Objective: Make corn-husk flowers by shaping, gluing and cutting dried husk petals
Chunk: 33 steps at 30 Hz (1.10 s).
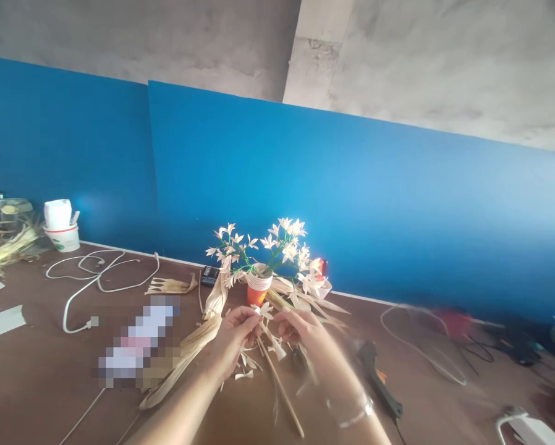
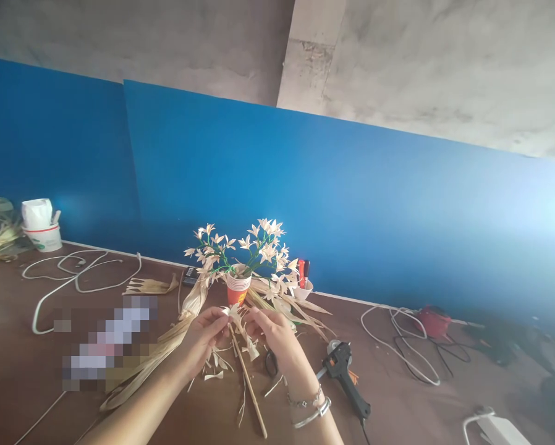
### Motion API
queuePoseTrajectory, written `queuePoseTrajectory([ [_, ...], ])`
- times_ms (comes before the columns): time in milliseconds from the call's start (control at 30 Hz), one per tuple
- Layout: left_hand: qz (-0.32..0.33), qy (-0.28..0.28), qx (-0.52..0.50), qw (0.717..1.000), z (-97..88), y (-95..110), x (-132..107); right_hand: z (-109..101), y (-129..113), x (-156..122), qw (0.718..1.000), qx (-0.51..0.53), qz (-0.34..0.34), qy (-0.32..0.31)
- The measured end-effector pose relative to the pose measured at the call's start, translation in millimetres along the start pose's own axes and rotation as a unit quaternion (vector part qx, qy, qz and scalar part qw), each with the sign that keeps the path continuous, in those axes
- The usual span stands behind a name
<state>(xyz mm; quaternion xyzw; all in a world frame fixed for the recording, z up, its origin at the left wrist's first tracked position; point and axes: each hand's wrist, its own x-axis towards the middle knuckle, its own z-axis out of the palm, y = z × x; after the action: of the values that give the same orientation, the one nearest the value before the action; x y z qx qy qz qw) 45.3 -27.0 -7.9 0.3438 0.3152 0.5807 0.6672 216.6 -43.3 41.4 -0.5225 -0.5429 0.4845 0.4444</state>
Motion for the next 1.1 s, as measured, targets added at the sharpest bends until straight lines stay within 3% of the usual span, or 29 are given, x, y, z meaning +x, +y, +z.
queuePoseTrajectory([
  [133, 0.015, -0.033, 0.048, 0.998, 0.2, 1, -3, 10, -7, -10, 0.997, 0.064, 0.033, -0.007],
  [300, 0.004, -0.099, 0.09, 0.991, -3.7, 3, -3, 13, -17, -13, 0.999, 0.034, 0.023, 0.004],
  [433, -0.032, -0.146, 0.118, 0.982, -2.3, 6, -6, 11, -17, -12, 0.998, 0.012, 0.023, -0.06],
  [633, -0.043, -0.126, 0.15, 0.98, 3.8, 9, -10, 8, -1, -3, 0.997, 0.033, 0.037, -0.056],
  [833, 0.017, -0.091, 0.184, 0.979, 3.5, 4, -6, 10, 10, 10, 0.999, 0.008, 0.034, -0.017],
  [1100, 0.023, -0.069, 0.175, 0.982, -4.4, -6, 0, 12, 9, 13, 0.999, 0.006, 0.045, -0.015],
])
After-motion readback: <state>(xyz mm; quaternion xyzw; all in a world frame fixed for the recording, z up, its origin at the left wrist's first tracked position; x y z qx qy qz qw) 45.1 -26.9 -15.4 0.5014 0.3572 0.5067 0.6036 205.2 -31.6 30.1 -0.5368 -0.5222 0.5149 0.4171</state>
